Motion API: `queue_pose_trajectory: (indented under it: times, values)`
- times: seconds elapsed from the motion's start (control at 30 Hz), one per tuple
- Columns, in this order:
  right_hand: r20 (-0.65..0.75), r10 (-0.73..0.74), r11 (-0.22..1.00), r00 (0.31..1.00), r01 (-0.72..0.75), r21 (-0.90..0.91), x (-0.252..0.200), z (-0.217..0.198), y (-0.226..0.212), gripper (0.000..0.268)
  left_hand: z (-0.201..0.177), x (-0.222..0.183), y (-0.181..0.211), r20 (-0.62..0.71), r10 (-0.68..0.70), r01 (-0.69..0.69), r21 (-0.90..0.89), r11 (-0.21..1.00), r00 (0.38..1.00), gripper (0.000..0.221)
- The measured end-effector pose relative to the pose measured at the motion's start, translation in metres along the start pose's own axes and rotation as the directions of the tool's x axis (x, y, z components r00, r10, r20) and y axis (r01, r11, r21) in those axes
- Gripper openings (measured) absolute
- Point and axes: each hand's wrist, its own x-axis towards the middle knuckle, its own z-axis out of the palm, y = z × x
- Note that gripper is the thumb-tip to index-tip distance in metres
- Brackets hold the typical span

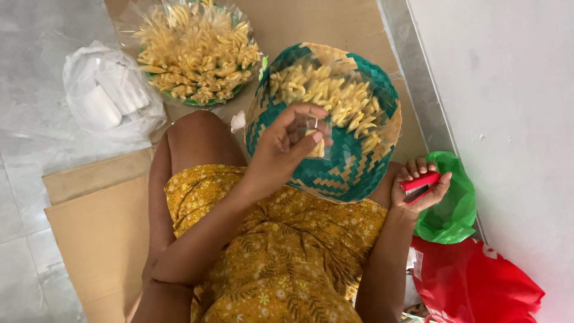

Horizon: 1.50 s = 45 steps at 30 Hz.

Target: Sealing small plastic snack bags by folding the tops and using a handheld stapler.

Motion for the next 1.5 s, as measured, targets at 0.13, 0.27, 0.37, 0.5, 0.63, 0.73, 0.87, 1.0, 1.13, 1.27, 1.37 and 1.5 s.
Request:
queue_pose_trajectory:
  times: [0.13, 0.27, 0.37, 0.5, 0.63, 0.73, 0.87, 1.0, 1.13, 1.27, 1.37, 1.5]
  values:
    - [-0.005, -0.009, 1.0, 1.0, 0.009, -0.026, -0.001, -0.001, 0.0, 0.037, -0.001, 0.002, -0.007, -0.014, 0.041, -0.042, -0.075, 0.996, 0.999, 0.054]
    - [-0.06, -0.011, 0.998, 0.998, 0.008, -0.062, -0.003, 0.005, 0.003, 0.038, -0.003, 0.002, -0.022, -0.042, -0.033, 0.026, -0.156, 0.987, 0.999, 0.05]
    - [-0.134, -0.023, 0.995, 0.991, 0.01, -0.098, 0.0, 0.002, 0.001, 0.038, 0.001, 0.001, -0.019, -0.038, -0.052, 0.046, -0.144, 0.989, 0.998, 0.038]
    - [-0.161, -0.033, 0.999, 0.986, 0.03, -0.024, 0.012, 0.041, -0.002, 0.038, 0.014, -0.002, -0.005, -0.07, 0.003, -0.008, -0.074, 0.997, 0.998, 0.022]
    - [-0.058, -0.014, 0.997, 0.998, 0.01, -0.078, 0.022, 0.197, 0.023, 0.044, 0.02, -0.007, 0.008, -0.025, -0.056, 0.052, -0.124, 0.991, 0.998, 0.018]
    - [0.099, -0.237, 0.88, 0.966, 0.257, -0.399, 0.022, 0.263, 0.045, 0.043, 0.031, -0.012, 0.013, -0.068, -0.076, 0.071, -0.078, 0.994, 0.995, 0.044]
    - [0.345, -0.485, 0.536, 0.804, 0.585, -0.609, 0.016, 0.312, 0.079, 0.049, 0.041, -0.019, 0.017, -0.058, 0.004, 0.002, 0.102, 0.995, 0.998, 0.05]
    - [0.468, -0.526, 0.457, 0.71, 0.7, -0.548, 0.014, 0.323, 0.103, 0.048, 0.043, -0.026, 0.009, -0.011, 0.182, -0.173, 0.257, 0.951, 0.983, 0.054]
    - [0.484, -0.571, 0.416, 0.663, 0.742, -0.525, 0.017, 0.329, 0.115, 0.046, 0.042, -0.035, -0.004, 0.01, 0.209, -0.197, 0.389, 0.9, 0.978, 0.056]
    - [0.503, -0.538, 0.44, 0.676, 0.734, -0.517, 0.014, 0.324, 0.113, 0.046, 0.041, -0.036, -0.009, 0.033, 0.328, -0.307, 0.449, 0.839, 0.944, 0.051]
    - [0.512, -0.512, 0.467, 0.69, 0.724, -0.508, 0.012, 0.319, 0.111, 0.045, 0.04, -0.037, -0.017, 0.056, 0.355, -0.34, 0.46, 0.82, 0.933, 0.053]
    - [0.487, -0.518, 0.485, 0.703, 0.711, -0.51, 0.009, 0.319, 0.111, 0.043, 0.042, -0.036, -0.009, 0.058, 0.385, -0.363, 0.482, 0.797, 0.921, 0.05]
